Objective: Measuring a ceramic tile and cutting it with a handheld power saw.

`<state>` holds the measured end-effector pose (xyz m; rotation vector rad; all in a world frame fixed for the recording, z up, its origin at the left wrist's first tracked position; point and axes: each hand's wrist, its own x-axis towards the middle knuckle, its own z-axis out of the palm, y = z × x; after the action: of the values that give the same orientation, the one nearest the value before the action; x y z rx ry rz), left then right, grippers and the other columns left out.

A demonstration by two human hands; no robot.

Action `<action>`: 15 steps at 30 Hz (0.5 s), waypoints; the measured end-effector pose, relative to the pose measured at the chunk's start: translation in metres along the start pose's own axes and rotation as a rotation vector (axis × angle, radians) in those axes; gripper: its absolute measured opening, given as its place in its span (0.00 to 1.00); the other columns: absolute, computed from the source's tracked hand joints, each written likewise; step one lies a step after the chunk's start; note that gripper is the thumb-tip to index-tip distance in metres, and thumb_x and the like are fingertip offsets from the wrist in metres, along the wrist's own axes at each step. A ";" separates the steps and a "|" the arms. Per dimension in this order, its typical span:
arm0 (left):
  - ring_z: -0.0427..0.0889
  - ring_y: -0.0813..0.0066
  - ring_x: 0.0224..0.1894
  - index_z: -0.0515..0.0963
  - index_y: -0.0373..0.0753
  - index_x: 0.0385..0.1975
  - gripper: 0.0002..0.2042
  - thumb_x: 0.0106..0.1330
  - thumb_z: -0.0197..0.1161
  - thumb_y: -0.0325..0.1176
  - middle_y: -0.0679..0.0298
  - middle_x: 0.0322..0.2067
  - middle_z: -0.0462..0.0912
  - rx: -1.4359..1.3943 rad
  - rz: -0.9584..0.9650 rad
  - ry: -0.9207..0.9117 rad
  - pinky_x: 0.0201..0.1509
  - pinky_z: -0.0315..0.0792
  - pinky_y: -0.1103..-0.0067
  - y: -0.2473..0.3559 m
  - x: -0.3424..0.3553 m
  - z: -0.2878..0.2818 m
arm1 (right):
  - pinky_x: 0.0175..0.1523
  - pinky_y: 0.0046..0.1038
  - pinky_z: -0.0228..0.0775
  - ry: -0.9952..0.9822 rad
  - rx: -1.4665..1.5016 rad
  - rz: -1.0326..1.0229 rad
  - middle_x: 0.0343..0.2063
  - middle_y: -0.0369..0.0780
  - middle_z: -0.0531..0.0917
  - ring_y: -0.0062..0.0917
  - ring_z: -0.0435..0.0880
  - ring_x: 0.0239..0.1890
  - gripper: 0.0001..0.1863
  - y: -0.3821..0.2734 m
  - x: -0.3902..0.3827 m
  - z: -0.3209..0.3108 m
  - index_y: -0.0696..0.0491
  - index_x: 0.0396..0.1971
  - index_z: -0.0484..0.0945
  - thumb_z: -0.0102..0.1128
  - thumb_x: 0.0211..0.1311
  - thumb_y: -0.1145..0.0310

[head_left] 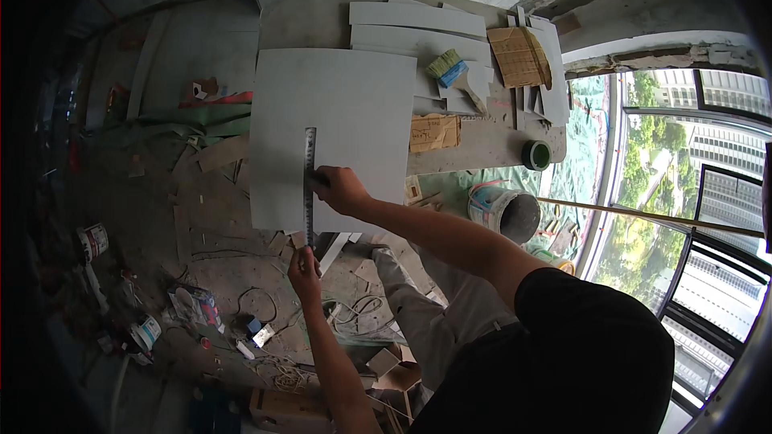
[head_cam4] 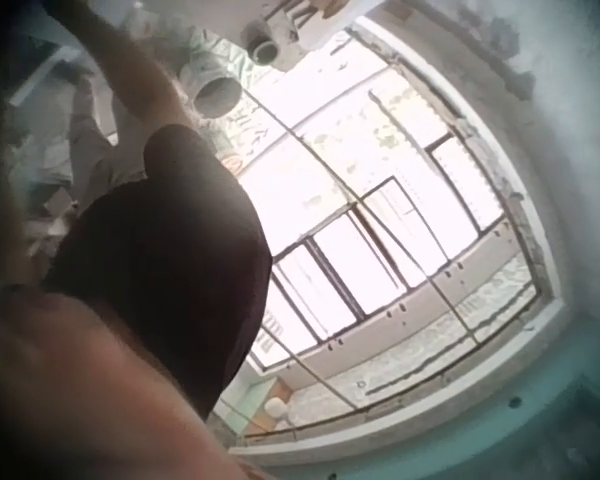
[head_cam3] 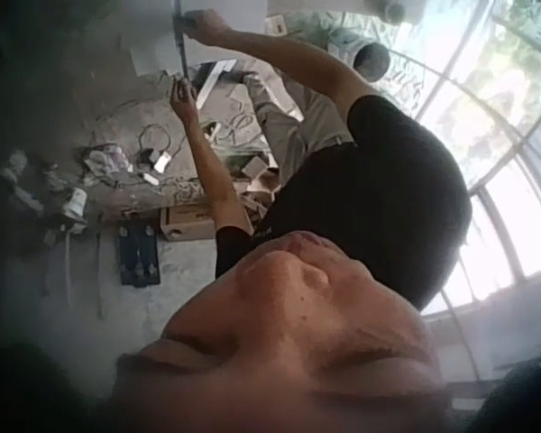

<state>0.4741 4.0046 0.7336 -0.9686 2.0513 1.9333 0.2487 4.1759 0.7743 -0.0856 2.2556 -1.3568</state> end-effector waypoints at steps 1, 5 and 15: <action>0.70 0.86 0.20 0.80 0.39 0.40 0.16 0.83 0.64 0.47 0.71 0.22 0.75 -0.037 -0.020 0.017 0.23 0.61 0.83 0.003 0.001 -0.006 | 0.47 0.48 0.82 0.001 -0.008 -0.006 0.32 0.51 0.90 0.52 0.90 0.37 0.20 -0.001 0.001 0.007 0.57 0.37 0.88 0.65 0.73 0.53; 0.75 0.86 0.23 0.83 0.39 0.45 0.13 0.81 0.67 0.44 0.71 0.28 0.83 -0.094 -0.001 0.051 0.27 0.67 0.84 0.018 0.013 -0.002 | 0.47 0.49 0.83 -0.053 -0.075 0.060 0.30 0.51 0.90 0.52 0.90 0.37 0.22 0.009 0.004 0.024 0.57 0.34 0.88 0.65 0.72 0.49; 0.78 0.86 0.25 0.84 0.36 0.46 0.11 0.82 0.67 0.39 0.70 0.27 0.84 -0.210 0.083 0.097 0.27 0.68 0.83 -0.005 0.031 -0.024 | 0.36 0.33 0.76 -0.172 -0.027 0.098 0.23 0.40 0.88 0.24 0.84 0.25 0.19 -0.010 0.005 0.039 0.59 0.32 0.88 0.70 0.70 0.56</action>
<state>0.4603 3.9723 0.7168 -1.0544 1.9986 2.2229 0.2597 4.1381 0.7664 -0.0960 2.1074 -1.2208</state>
